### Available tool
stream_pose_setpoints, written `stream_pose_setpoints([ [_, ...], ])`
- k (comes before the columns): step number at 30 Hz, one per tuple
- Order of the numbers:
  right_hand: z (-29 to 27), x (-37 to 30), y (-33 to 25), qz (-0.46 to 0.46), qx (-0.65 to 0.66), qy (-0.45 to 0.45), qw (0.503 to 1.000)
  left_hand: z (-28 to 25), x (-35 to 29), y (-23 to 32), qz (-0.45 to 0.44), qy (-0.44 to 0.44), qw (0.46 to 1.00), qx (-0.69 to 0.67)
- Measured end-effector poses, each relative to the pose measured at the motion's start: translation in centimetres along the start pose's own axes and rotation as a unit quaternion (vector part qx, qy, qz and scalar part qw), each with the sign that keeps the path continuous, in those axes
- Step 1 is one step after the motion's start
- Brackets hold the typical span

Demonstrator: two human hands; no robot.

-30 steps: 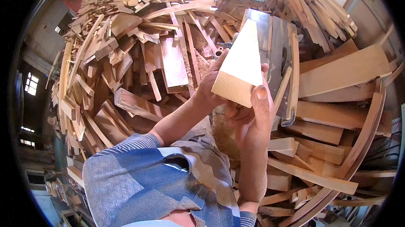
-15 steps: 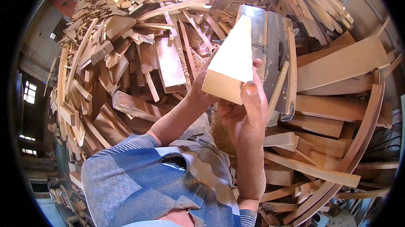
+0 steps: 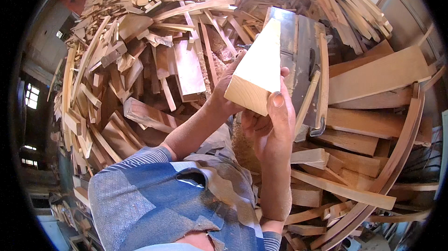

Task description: The person uses an industrial planer to smooth different sides of several wood planks, picking up pieces from a pile and passing them through the machine.

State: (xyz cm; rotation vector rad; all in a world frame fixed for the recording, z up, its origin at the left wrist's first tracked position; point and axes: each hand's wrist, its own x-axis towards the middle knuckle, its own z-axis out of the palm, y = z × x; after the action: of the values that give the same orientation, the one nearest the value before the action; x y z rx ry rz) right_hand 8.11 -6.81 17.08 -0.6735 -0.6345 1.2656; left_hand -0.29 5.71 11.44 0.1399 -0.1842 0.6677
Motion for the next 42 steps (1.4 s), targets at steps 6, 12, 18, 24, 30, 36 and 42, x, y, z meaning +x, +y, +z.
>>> stream_pose_setpoints([
  [6,-0.7,0.0,1.2,0.017,-0.040,-0.018,0.999,-1.0,-0.4,1.3,-0.007,0.023,0.999,0.021],
  [12,-0.8,-1.2,1.7,-0.200,-0.424,0.058,0.882,0.0,0.5,2.3,-0.003,0.097,0.980,0.175],
  [18,1.1,0.8,1.1,-0.306,-0.542,0.065,0.780,-0.4,3.0,1.4,0.008,0.133,0.960,0.248],
  [24,1.6,1.8,0.1,-0.323,-0.522,0.092,0.784,0.6,3.8,1.0,-0.004,0.149,0.963,0.224],
  [30,1.6,2.2,-0.1,-0.327,-0.523,0.114,0.779,2.2,3.7,0.6,0.023,0.148,0.964,0.219],
  [36,1.9,2.2,-0.2,-0.306,-0.505,0.125,0.798,2.3,3.6,0.7,0.020,0.142,0.965,0.218],
  [42,2.2,2.1,-0.4,-0.307,-0.494,0.130,0.803,2.2,3.8,0.4,0.029,0.150,0.960,0.235],
])
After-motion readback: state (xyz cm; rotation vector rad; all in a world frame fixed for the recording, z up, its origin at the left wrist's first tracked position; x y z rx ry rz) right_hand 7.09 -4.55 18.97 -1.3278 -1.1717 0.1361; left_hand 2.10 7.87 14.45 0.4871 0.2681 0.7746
